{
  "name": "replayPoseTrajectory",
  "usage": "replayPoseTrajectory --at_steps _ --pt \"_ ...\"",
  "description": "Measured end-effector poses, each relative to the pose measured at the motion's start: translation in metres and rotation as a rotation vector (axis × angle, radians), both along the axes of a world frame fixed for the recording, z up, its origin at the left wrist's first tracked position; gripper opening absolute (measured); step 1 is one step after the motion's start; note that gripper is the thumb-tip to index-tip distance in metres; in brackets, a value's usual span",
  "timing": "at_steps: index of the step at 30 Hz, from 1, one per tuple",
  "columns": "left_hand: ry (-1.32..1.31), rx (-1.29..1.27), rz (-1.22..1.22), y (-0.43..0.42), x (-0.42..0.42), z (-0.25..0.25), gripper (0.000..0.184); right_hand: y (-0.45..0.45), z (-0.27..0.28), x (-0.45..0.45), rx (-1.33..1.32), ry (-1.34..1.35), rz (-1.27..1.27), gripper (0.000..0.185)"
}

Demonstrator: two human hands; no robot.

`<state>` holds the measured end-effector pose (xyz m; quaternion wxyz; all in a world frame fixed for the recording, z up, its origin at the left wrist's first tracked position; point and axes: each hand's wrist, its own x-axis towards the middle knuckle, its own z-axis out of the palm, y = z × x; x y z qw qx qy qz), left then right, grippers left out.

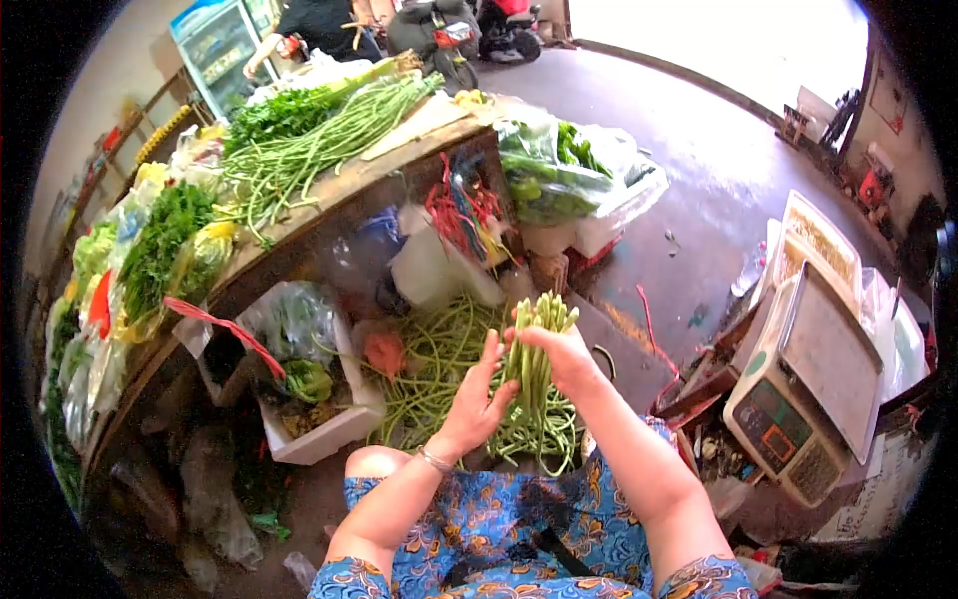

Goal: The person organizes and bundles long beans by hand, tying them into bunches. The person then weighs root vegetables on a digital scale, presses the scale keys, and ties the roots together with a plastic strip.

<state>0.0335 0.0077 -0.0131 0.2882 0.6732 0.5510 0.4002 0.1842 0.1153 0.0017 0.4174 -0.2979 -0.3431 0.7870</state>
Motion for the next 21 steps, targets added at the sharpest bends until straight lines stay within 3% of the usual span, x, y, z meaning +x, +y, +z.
replayPoseTrajectory --at_steps 1,3,4,5,8,11,13,15,16,17,19,20,21 --pt "-0.002 0.014 0.005 0.002 -0.001 0.011 0.086 -0.005 0.002 0.000 0.018 -0.011 0.006 0.033" --pt "-0.182 -0.017 -0.015 0.001 -0.001 0.031 0.108 -0.016 0.003 -0.006 0.067 -0.074 0.016 0.030" --pt "-0.354 -0.058 -0.069 0.005 -0.002 0.027 0.126 -0.022 0.007 -0.007 0.052 -0.005 0.138 0.031" --pt "-0.355 -0.049 -0.066 0.004 0.000 0.024 0.126 -0.032 0.003 -0.014 0.090 -0.011 0.101 0.028" --pt "-0.723 -0.068 -0.087 0.004 0.008 0.017 0.145 -0.048 0.009 -0.019 0.095 0.069 0.155 0.028" --pt "-0.675 -0.111 -0.099 0.008 -0.001 0.006 0.147 -0.054 0.013 -0.019 0.095 0.064 0.165 0.032" --pt "-0.579 -0.146 -0.114 0.008 -0.004 0.017 0.146 -0.052 0.004 -0.018 0.085 -0.108 0.217 0.049" --pt "-0.641 -0.256 -0.141 0.003 -0.001 0.021 0.139 -0.048 0.009 -0.019 0.509 -0.171 0.157 0.077" --pt "-0.561 -0.283 -0.186 0.003 -0.003 0.021 0.132 -0.044 -0.001 -0.020 0.597 -0.218 0.145 0.081" --pt "-0.532 -0.200 -0.198 0.003 -0.005 0.015 0.106 -0.041 -0.010 -0.016 0.657 -0.366 0.140 0.086" --pt "-0.429 -0.250 -0.151 -0.002 -0.005 0.019 0.068 -0.039 -0.002 -0.010 1.242 -0.934 -0.008 0.092" --pt "-0.436 -0.247 -0.148 -0.001 -0.005 0.018 0.068 -0.036 -0.002 -0.010 1.247 -0.936 -0.002 0.092" --pt "-0.442 -0.256 -0.130 -0.001 -0.006 0.016 0.053 -0.035 -0.002 -0.010 1.224 -0.928 0.038 0.098"
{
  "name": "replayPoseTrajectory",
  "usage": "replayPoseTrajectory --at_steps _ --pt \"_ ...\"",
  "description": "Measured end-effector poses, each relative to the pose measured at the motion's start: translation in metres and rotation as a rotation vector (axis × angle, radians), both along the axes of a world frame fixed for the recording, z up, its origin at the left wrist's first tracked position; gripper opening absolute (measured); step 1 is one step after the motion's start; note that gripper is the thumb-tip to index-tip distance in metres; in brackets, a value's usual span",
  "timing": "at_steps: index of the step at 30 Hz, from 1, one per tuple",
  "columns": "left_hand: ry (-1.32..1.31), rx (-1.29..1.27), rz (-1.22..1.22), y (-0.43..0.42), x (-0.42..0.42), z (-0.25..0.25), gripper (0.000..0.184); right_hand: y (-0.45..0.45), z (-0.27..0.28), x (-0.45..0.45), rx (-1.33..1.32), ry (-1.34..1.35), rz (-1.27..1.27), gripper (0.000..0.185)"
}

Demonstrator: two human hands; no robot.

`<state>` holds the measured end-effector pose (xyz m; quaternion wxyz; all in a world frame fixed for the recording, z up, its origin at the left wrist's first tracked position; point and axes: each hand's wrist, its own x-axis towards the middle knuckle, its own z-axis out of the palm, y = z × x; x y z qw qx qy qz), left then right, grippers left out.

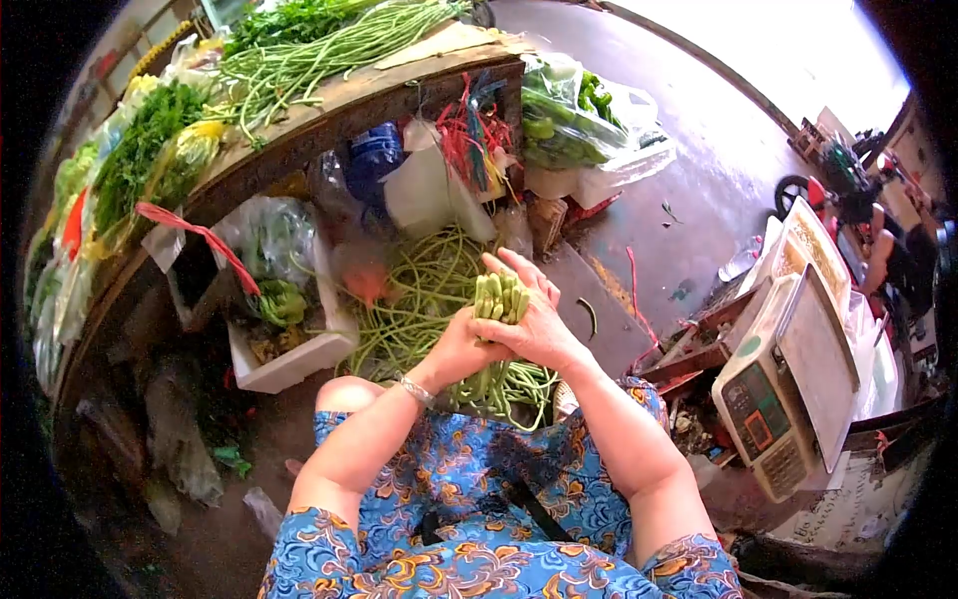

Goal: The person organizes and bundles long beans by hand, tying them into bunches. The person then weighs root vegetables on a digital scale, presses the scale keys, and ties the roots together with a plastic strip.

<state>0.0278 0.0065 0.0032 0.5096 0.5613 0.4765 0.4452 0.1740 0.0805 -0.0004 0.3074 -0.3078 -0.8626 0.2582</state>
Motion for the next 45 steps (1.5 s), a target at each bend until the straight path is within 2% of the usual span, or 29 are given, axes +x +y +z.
replayPoseTrajectory --at_steps 1,2,4,5,6,8,9,10,12,13,15,18,23,25,29,31,32,33,34,35,37,38,40,42,44,45 --pt "-0.004 -0.014 0.016 0.000 0.001 -0.001 0.039 0.001 0.001 0.000 -0.037 -0.011 0.020 0.106" --pt "-0.008 -0.014 0.017 0.000 0.001 -0.001 0.039 0.000 0.002 0.000 -0.037 -0.015 0.021 0.106" --pt "-0.177 -0.188 0.011 0.001 0.000 0.005 0.032 -0.005 0.020 -0.005 -0.559 0.607 0.127 0.102" --pt "-0.177 -0.204 -0.007 0.003 -0.003 0.000 0.028 -0.007 0.034 -0.006 -0.315 0.631 0.057 0.079" --pt "-0.183 -0.206 -0.001 0.000 -0.002 0.000 0.028 -0.007 0.030 -0.007 -0.319 0.625 0.061 0.079" --pt "0.031 -0.122 -0.019 -0.006 0.001 0.004 0.029 -0.004 0.019 -0.010 -0.110 0.337 0.158 0.063" --pt "-0.026 -0.199 -0.100 -0.004 -0.001 0.003 0.037 -0.008 0.023 -0.017 -0.084 0.430 0.109 0.034" --pt "-0.027 -0.200 -0.098 -0.004 -0.001 0.002 0.037 -0.008 0.021 -0.020 -0.086 0.429 0.111 0.034" --pt "-0.216 -0.123 0.019 -0.005 0.002 0.002 0.048 -0.008 0.018 -0.024 -0.098 0.461 0.096 0.020" --pt "-0.221 -0.123 0.023 -0.004 -0.001 0.003 0.048 -0.010 0.023 -0.026 -0.075 0.490 0.062 0.011" --pt "-0.091 -0.240 -0.143 -0.003 -0.008 0.003 0.057 -0.010 0.019 -0.024 -0.089 0.457 0.069 0.011" --pt "0.005 -0.136 -0.217 -0.004 -0.007 0.000 0.062 -0.016 0.017 -0.025 -0.094 0.445 0.082 0.010" --pt "-0.074 -0.200 -0.246 -0.006 -0.008 -0.002 0.060 -0.019 0.017 -0.029 -0.116 0.511 0.129 0.010" --pt "-0.033 -0.071 -0.188 -0.007 -0.009 -0.003 0.059 -0.019 0.018 -0.032 -0.131 0.514 0.148 0.010" --pt "-0.050 -0.065 -0.181 -0.007 -0.010 0.002 0.066 -0.015 0.023 -0.038 -0.164 0.527 0.163 0.009" --pt "-0.031 -0.066 -0.102 -0.008 -0.010 0.002 0.054 -0.013 0.023 -0.040 -0.165 0.518 0.176 0.008" --pt "-0.033 -0.061 -0.105 -0.009 -0.012 0.005 0.054 -0.010 0.023 -0.041 -0.356 0.513 0.185 0.009" --pt "-0.011 -0.127 -0.001 -0.013 -0.013 0.014 0.048 -0.006 0.023 -0.042 -0.547 0.506 0.194 0.011" --pt "0.013 -0.193 0.102 -0.015 -0.016 0.020 0.041 0.006 0.026 -0.043 -0.819 0.582 0.280 0.024" --pt "-0.111 -0.196 0.174 -0.016 -0.021 0.020 0.032 0.023 0.029 -0.045 -0.847 0.584 0.222 0.030" --pt "-0.263 -0.207 0.256 -0.019 -0.036 0.020 0.026 0.056 0.030 -0.048 -0.897 0.528 0.077 0.038" --pt "-0.316 -0.207 0.327 -0.022 -0.040 0.023 0.024 0.075 0.010 -0.048 -0.869 0.529 0.066 0.038" --pt "-0.447 -0.251 0.330 -0.026 -0.045 0.030 0.029 0.138 -0.052 -0.046 -0.828 0.301 -0.144 0.044" --pt "-0.321 -0.209 0.270 -0.025 -0.054 0.027 0.026 0.188 -0.097 -0.049 -0.718 0.223 -0.248 0.052" --pt "-0.404 -0.258 0.261 -0.026 -0.056 0.024 0.023 0.239 -0.152 -0.057 -0.667 0.184 -0.304 0.064" --pt "-0.351 -0.265 0.249 -0.024 -0.059 0.022 0.022 0.249 -0.145 -0.070 -0.608 0.151 -0.304 0.072"
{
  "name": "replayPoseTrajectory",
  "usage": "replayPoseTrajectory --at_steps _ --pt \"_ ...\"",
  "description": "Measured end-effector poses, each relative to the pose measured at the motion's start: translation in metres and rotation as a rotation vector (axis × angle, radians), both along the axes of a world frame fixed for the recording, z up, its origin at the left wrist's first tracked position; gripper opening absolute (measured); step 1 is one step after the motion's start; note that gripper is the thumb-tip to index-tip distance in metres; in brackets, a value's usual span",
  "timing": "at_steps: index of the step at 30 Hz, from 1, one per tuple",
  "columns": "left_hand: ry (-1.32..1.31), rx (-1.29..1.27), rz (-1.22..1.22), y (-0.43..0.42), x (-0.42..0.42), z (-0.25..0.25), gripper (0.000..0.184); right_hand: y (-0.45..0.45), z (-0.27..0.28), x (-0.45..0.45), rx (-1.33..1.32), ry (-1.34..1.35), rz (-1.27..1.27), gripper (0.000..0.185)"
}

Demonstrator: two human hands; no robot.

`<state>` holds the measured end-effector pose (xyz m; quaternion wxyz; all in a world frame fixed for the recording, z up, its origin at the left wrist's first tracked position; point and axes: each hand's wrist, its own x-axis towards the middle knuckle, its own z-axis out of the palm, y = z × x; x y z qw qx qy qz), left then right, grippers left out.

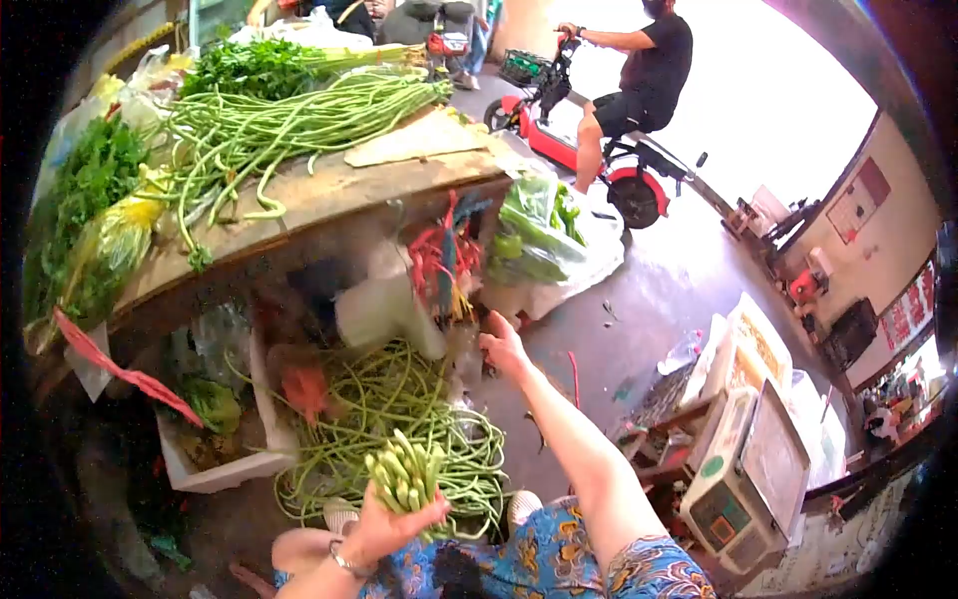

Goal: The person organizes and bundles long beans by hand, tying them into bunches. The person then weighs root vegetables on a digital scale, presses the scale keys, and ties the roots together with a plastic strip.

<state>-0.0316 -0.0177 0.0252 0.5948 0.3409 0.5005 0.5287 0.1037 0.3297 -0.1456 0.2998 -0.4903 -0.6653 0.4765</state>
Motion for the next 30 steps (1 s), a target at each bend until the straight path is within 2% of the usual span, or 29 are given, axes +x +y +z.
replayPoseTrajectory --at_steps 2,3,4,5,7,8,10,11,13,17,19,23,25,27,28,30 --pt "0.065 -0.089 -0.015 -0.001 -0.004 -0.004 0.021 0.011 0.006 -0.012 -0.025 0.000 -0.020 0.074" --pt "0.067 -0.076 0.003 -0.001 -0.004 -0.003 0.022 0.008 0.027 -0.022 -0.050 -0.002 -0.050 0.076" --pt "0.041 -0.086 -0.003 -0.001 -0.006 -0.005 0.022 0.012 0.032 -0.031 -0.200 0.021 -0.058 0.080" --pt "0.014 -0.097 -0.009 -0.001 -0.007 -0.007 0.022 0.028 0.007 -0.037 -0.076 0.082 -0.034 0.076" --pt "-0.007 -0.103 0.021 0.000 -0.007 -0.008 0.021 0.042 -0.013 -0.045 -0.098 0.313 0.021 0.066" --pt "-0.029 -0.097 0.041 0.001 -0.008 -0.008 0.021 0.045 -0.022 -0.048 -0.100 0.313 0.026 0.066" --pt "0.000 -0.082 0.044 0.005 -0.008 -0.006 0.021 0.050 -0.052 -0.044 -0.183 0.240 0.027 0.046" --pt "0.031 -0.065 0.041 0.007 -0.008 -0.005 0.021 0.051 -0.080 -0.041 -0.204 0.285 0.019 0.027" --pt "-0.019 -0.043 0.032 0.009 -0.005 -0.002 0.020 0.021 -0.066 -0.026 -0.138 0.212 0.032 0.014" --pt "0.031 0.040 0.057 0.011 0.007 -0.008 0.022 -0.042 -0.011 0.010 -0.124 0.149 0.031 0.016" --pt "0.151 0.096 0.009 0.010 0.012 -0.006 0.021 -0.072 0.020 0.023 -0.096 0.170 0.003 0.019" --pt "0.178 0.171 -0.066 0.007 0.018 -0.003 0.012 -0.111 0.070 0.038 0.157 0.110 -0.011 0.019" --pt "0.195 0.239 -0.081 0.005 0.024 0.000 0.010 -0.122 0.072 0.053 0.176 0.058 -0.007 0.019" --pt "0.316 0.254 -0.120 0.000 0.027 0.000 0.010 -0.145 0.066 0.069 0.209 -0.036 -0.003 0.019" --pt "0.270 0.276 -0.116 0.000 0.030 -0.015 0.009 -0.169 0.093 0.079 0.195 -0.221 0.062 0.018" --pt "0.265 0.311 -0.152 -0.002 0.032 -0.010 0.010 -0.210 0.106 0.098 0.236 -0.250 0.136 0.018"
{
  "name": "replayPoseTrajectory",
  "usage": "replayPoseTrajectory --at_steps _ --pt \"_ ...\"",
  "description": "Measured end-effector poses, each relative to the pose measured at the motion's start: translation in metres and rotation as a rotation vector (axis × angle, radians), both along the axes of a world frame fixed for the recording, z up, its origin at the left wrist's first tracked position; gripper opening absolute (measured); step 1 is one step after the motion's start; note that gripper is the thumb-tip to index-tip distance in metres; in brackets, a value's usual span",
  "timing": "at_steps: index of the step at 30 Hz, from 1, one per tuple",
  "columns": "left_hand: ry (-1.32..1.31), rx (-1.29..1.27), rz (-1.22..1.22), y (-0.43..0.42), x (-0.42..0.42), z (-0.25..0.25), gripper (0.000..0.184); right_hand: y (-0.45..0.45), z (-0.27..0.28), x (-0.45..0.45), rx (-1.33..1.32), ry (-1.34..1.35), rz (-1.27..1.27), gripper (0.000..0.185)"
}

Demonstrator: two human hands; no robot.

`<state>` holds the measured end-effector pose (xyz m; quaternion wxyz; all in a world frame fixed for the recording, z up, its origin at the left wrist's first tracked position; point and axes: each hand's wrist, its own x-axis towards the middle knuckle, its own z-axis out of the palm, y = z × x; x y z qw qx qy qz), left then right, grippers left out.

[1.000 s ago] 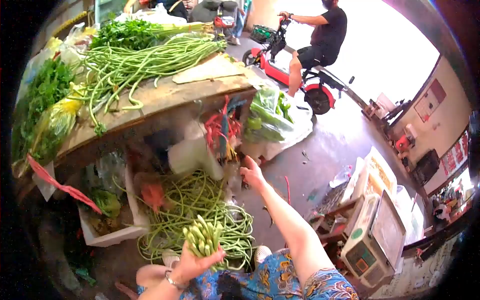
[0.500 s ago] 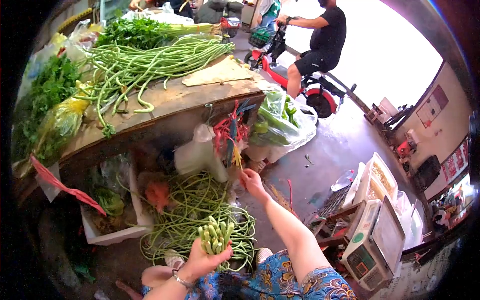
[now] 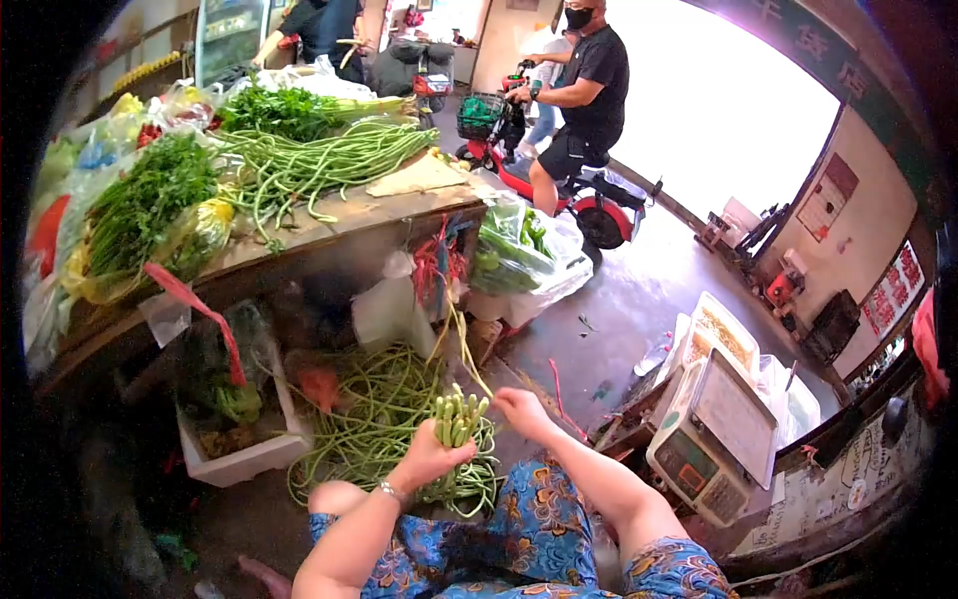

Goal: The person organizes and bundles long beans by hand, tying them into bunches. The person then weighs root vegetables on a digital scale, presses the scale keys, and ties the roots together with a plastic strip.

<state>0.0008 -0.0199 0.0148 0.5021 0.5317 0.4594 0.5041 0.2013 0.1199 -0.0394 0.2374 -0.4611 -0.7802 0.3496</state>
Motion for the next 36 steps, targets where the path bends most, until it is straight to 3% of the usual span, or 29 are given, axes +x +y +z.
replayPoseTrajectory --at_steps 2,3,5,7,11,13,15,19,23,25,27,29,31,33,35,36 --pt "-0.013 -0.047 -0.129 -0.010 0.005 0.024 0.025 -0.039 0.014 0.019 0.003 -0.050 0.061 0.018" --pt "0.000 0.029 -0.186 -0.007 0.010 0.015 0.038 -0.054 0.026 0.026 0.010 -0.119 0.073 0.021" --pt "0.078 0.320 -0.182 -0.003 0.028 0.002 0.045 -0.083 0.060 0.032 0.011 -0.299 0.103 0.025" --pt "0.050 -0.167 -0.415 -0.006 0.032 0.018 0.069 -0.096 0.065 0.044 0.028 -0.423 0.178 0.025" --pt "0.081 -0.147 -0.466 0.002 0.036 0.007 0.058 -0.127 0.117 0.075 0.037 -0.253 0.219 0.020" --pt "0.140 -0.102 -0.381 0.004 0.036 0.003 0.045 -0.133 0.133 0.101 0.245 -0.317 0.190 0.015" --pt "0.140 -0.101 -0.264 0.006 0.035 0.009 0.019 -0.144 0.161 0.121 0.322 -0.298 0.080 0.011" --pt "0.298 0.089 -0.166 0.016 0.049 0.013 0.018 -0.168 0.197 0.133 0.542 -0.242 0.189 0.008" --pt "0.553 0.232 -0.252 0.015 0.098 0.017 0.028 -0.185 0.216 0.100 0.848 -0.296 0.621 0.011" --pt "0.043 -0.153 -0.372 -0.002 0.122 0.001 0.032 -0.183 0.229 0.072 0.993 -0.290 0.792 0.010" --pt "0.456 0.603 -0.270 -0.015 0.150 -0.055 0.034 -0.138 0.233 0.074 0.848 -0.370 0.792 0.007" --pt "0.696 0.265 -0.371 -0.064 0.136 0.071 0.031 -0.091 0.218 0.100 0.664 -0.232 0.545 0.007" --pt "0.367 0.449 -0.161 -0.072 0.122 0.079 0.026 -0.080 0.148 0.128 0.089 0.099 0.362 0.014" --pt "0.427 0.454 -0.114 -0.061 0.112 0.077 0.023 -0.110 0.077 0.123 -0.363 0.383 0.169 0.017" --pt "0.376 0.355 0.007 -0.052 0.108 0.072 0.023 -0.156 0.068 0.109 -0.653 0.569 -0.010 0.019" --pt "0.466 0.330 0.038 -0.042 0.102 0.058 0.022 -0.169 0.073 0.110 -0.659 0.578 -0.006 0.019"
